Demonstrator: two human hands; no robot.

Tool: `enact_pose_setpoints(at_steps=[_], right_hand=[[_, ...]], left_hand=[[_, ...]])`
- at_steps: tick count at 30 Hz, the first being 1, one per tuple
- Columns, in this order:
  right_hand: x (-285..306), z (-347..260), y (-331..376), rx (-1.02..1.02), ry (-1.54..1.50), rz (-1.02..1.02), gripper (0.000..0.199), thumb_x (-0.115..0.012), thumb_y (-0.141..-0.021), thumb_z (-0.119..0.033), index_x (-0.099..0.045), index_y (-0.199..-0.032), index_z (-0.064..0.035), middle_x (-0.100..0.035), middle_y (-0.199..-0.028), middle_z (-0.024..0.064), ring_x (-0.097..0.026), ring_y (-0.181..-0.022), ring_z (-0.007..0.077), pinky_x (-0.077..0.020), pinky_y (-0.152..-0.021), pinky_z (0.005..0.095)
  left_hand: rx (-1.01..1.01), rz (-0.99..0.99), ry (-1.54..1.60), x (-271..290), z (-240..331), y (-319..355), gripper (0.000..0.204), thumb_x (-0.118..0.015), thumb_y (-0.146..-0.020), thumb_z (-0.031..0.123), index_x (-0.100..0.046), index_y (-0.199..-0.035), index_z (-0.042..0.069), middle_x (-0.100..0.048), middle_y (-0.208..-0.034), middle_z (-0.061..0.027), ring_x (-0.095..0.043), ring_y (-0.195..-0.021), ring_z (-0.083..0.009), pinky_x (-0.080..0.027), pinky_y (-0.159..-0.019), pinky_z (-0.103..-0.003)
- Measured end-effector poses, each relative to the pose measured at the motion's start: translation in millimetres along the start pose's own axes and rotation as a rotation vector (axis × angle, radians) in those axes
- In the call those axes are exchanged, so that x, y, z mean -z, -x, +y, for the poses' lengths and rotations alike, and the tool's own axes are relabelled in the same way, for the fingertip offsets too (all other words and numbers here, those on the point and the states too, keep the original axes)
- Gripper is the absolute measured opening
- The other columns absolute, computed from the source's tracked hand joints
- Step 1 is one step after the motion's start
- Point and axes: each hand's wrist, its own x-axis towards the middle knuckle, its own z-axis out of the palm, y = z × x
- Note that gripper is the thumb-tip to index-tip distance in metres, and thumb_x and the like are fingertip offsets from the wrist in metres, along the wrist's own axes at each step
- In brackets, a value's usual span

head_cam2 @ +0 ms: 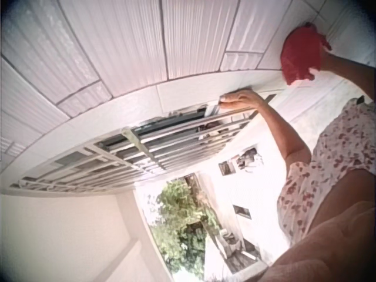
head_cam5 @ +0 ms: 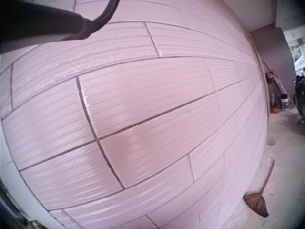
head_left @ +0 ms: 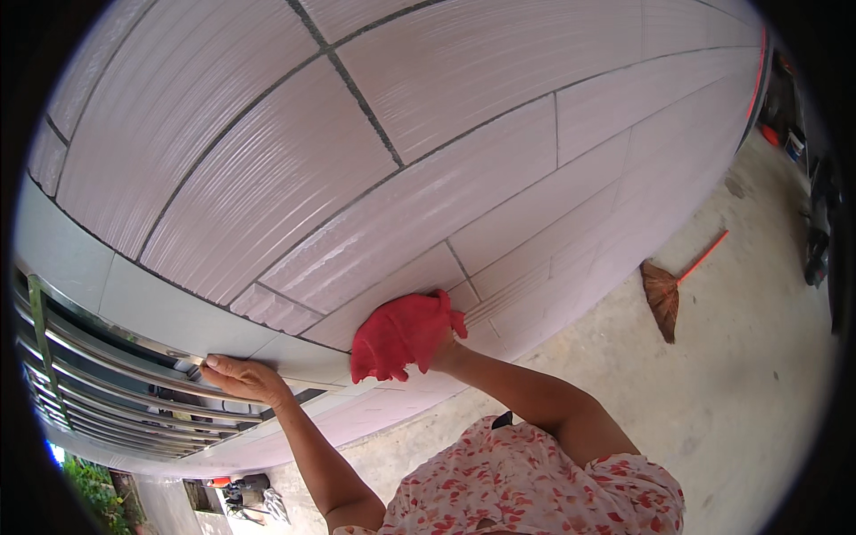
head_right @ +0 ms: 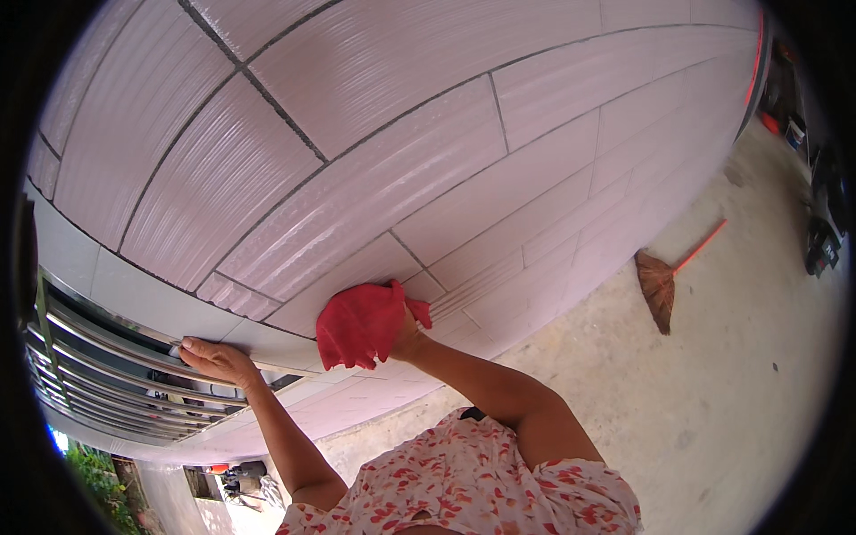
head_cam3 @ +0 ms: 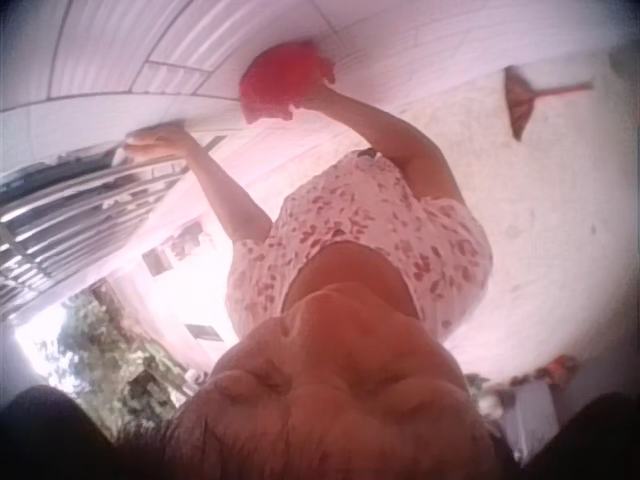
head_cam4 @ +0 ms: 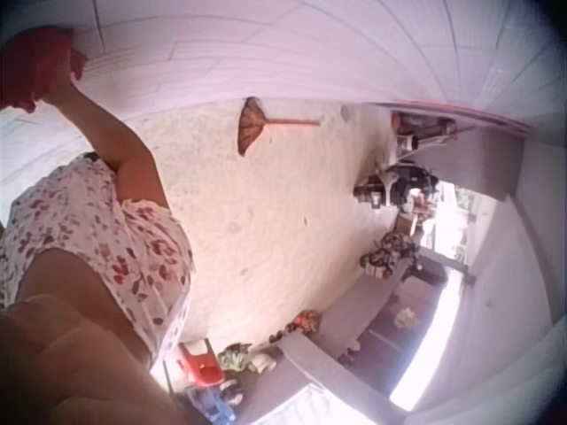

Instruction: The person cleans the frame of a window with metal bars and an adjacent tiled wall. They move an object and cloths on the window ledge, then wipe the metal bars, the window sill, and the outer wall using two different cloths.

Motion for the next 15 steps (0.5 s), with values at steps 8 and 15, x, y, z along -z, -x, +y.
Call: enact_pose_setpoints(at_steps=[8,15], right_hand=[[7.5,68.2,12.1,-0.261,-0.278,0.733,0.054,-0.058,-0.077,-0.034,-0.042,-0.121,-0.0075,-0.045,-0.122,0.0129,-0.038,-0.116,0.0343,-0.0260,-0.099,0.0465],[47.8,149.0,53.1,-0.669,-0.549,0.956,0.050,-0.060,-0.075,-0.031,-0.047,-0.116,-0.0058,-0.050,-0.116,0.0129,-0.043,-0.109,0.0332,-0.0315,-0.093,0.0446]], left_hand=[[0.088,-0.021,-0.029,2.4,8.6,4.3,0.049,-0.036,-0.092,0.044,-0.045,-0.098,-0.003,-0.053,-0.090,-0.0164,-0.047,-0.075,-0.0209,-0.043,-0.069,-0.031],[0.038,0.005,-0.060,2.4,5.0,0.8,0.052,-0.035,-0.091,0.047,-0.045,-0.099,-0.003,-0.052,-0.090,-0.0166,-0.048,-0.076,-0.0224,-0.043,-0.069,-0.032]])
